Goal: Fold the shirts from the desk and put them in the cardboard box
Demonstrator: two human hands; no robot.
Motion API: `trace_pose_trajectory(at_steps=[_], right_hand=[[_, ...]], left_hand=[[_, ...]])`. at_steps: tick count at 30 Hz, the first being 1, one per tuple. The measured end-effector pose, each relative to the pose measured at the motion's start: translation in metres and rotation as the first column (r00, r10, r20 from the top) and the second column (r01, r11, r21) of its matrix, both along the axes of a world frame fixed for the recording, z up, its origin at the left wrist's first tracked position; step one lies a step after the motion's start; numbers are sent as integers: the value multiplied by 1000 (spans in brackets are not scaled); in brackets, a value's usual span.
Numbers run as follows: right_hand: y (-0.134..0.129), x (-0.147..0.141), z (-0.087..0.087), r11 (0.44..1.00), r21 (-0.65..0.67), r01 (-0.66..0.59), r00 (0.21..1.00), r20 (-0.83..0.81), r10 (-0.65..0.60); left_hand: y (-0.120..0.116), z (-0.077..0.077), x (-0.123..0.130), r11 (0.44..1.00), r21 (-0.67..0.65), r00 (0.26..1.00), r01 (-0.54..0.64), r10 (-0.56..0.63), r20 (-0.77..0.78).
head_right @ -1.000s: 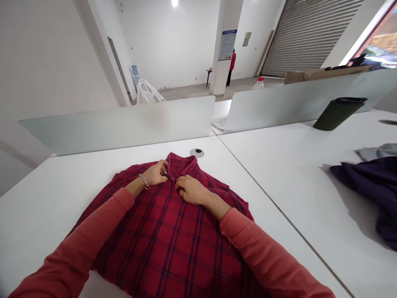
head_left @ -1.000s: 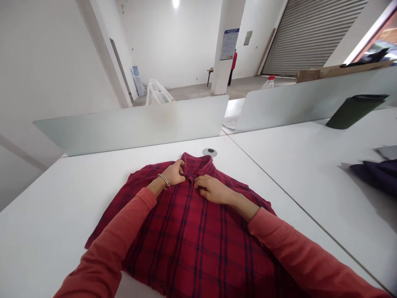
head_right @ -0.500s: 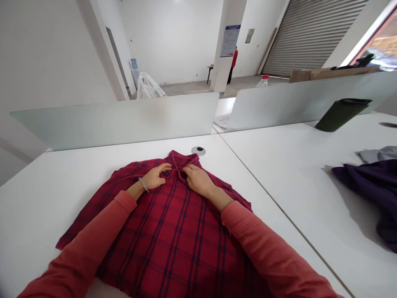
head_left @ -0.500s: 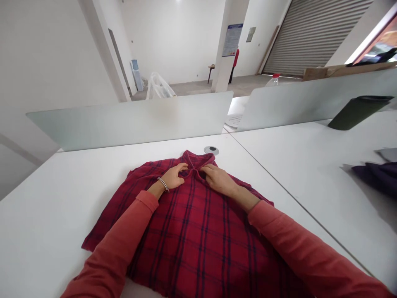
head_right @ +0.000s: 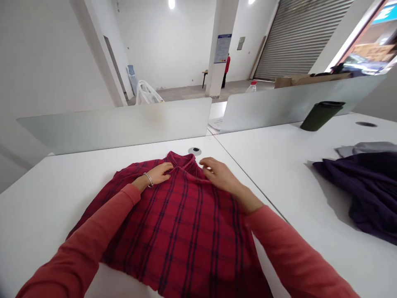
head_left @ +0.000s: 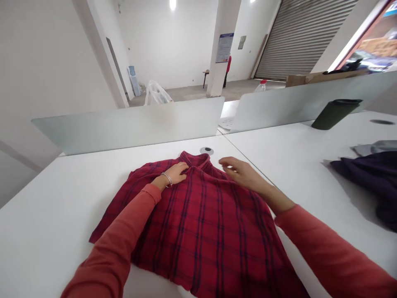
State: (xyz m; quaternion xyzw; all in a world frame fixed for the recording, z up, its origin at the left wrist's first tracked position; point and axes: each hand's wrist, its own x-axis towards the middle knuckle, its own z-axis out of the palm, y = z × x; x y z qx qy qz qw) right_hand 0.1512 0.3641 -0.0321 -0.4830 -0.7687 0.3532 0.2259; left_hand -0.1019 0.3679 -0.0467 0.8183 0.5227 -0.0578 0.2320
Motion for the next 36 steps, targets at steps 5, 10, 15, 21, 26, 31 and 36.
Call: trace_pose_trajectory(at_steps=[5, 10, 15, 21, 26, 31, 36], right_hand=[[-41, 87, 1, 924, -203, 323, 945, 124, -303], [-81, 133, -17, 848, -307, 432, 901, 190, -391], [-91, 119, -25, 863, -353, 363, 932, 136, -336], [-92, 91, -19, 932, -217, 289, 947, 205, -246], [-92, 65, -14, 978, 205, 34, 981, 180, -72], [-88, 36, -38, 984, 121, -131, 946, 312, 87], [-77, 37, -50, 993, -23, -117, 948, 295, 119]], left_hand=[[7, 2, 12, 999, 19, 982, 34, -30, -188], [-9, 29, 19, 939, 342, 950, -33, 137, -282], [-50, 51, 52, 946, 267, 959, 184, -114, -259], [-48, 27, 60, 988, 103, 908, -117, 148, -391], [-35, 9, 53, 974, 146, 900, -176, 219, -377], [-35, -3, 46, 955, 66, 897, -291, 296, -329], [-27, 0, 42, 951, 7, 895, -309, 293, -337]])
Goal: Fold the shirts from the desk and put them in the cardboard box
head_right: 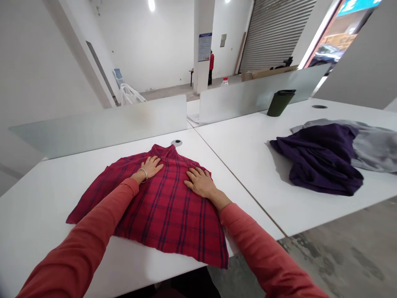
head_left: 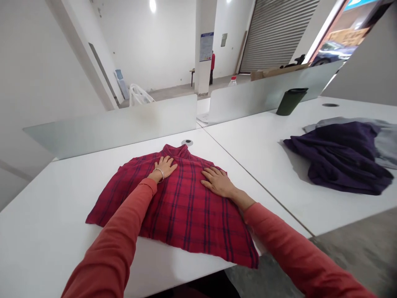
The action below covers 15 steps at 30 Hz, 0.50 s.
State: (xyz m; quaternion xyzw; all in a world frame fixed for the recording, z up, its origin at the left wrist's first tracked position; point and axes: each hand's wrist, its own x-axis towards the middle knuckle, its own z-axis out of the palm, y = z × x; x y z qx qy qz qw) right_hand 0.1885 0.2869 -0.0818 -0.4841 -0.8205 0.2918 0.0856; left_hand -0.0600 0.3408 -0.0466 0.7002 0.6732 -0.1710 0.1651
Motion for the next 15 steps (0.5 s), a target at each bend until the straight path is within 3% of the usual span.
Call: trace_pose_trajectory(at_steps=[3, 5, 6, 8, 9, 10, 12, 15], right_hand=[[17, 17, 7, 996, -31, 84, 988, -128, -87], [30, 30, 9, 975, -61, 215, 967, -124, -221], [35, 35, 8, 958, -90, 271, 956, -89, -279], [44, 41, 5, 935, -177, 307, 949, -12, -314], [47, 42, 3, 927, -218, 306, 950, 12, -311], [49, 41, 1, 921, -248, 302, 952, 29, -304], [52, 36, 1, 921, -280, 273, 961, 33, -274], [57, 25, 5, 928, -291, 234, 972, 49, -229]], left_hand=[[-14, 21, 21, 988, 146, 999, 42, -43, 6], [-43, 43, 49, 948, 254, 973, 193, -218, 73], [-64, 55, 65, 917, 254, 925, 306, -349, 148], [-112, 77, 97, 812, 201, 742, 548, -582, 333], [-137, 85, 111, 743, 180, 646, 644, -655, 390], [-160, 90, 123, 701, 170, 597, 693, -690, 409], [-198, 92, 138, 702, 172, 618, 691, -697, 363], [-226, 79, 145, 762, 148, 718, 630, -644, 263]])
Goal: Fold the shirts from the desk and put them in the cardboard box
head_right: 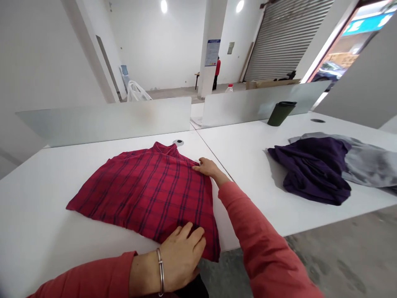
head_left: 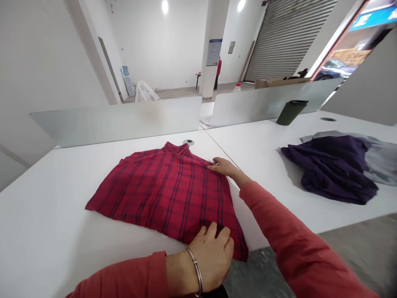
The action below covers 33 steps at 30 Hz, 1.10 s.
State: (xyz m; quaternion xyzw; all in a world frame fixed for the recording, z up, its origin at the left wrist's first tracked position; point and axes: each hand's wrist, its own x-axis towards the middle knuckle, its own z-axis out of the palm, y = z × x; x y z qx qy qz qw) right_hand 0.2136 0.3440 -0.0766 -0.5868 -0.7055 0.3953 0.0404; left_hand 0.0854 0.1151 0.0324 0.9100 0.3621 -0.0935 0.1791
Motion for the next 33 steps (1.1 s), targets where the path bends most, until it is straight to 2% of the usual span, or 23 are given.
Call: trace_pose_trajectory(at_steps=[5, 8, 11, 14, 17, 19, 21, 24, 27, 29, 30, 33], right_hand=[[8, -13, -1, 1000, -13, -18, 993, 115, 20], [9, -15, -3, 999, -29, -31, 991, 126, 35], [5, -16, -1, 999, -36, -31, 992, 118, 35], [-1, -17, 3, 1000, -25, 7, 996, 91, -5], [-7, -16, 9, 997, -35, 72, 997, 36, -70], [-11, -14, 14, 992, -61, 108, 994, -8, -109], [-14, -11, 22, 986, -101, 130, 990, -47, -135], [-17, -2, 42, 923, -295, 246, 934, -181, -307], [-17, 6, 68, 834, -441, 332, 844, -256, -471], [-16, 6, 85, 838, -414, 357, 835, -260, -484], [-14, 5, 93, 840, -398, 369, 832, -262, -490], [-6, -4, 109, 858, -347, 377, 838, -267, -476]], left_hand=[[-5, -26, 9, 989, 120, 993, -84, 93, -70], [-5, -32, 15, 971, 212, 988, -111, 131, -79], [-4, -34, 15, 965, 243, 991, -98, 116, -60], [-2, -35, 11, 969, 224, 994, -102, 107, -13], [3, -31, 7, 979, 132, 988, -154, 156, 0], [5, -24, 5, 977, 53, 978, -207, 206, 26], [7, -14, 3, 965, -25, 958, -262, 263, 115], [9, 7, -1, 914, -172, 852, -368, 406, 331], [10, 28, -6, 798, -398, 611, -451, 602, 515], [11, 38, -12, 720, -529, 440, -448, 693, 571], [11, 41, -16, 697, -571, 381, -433, 716, 585], [13, 46, -30, 684, -613, 301, -397, 727, 617]])
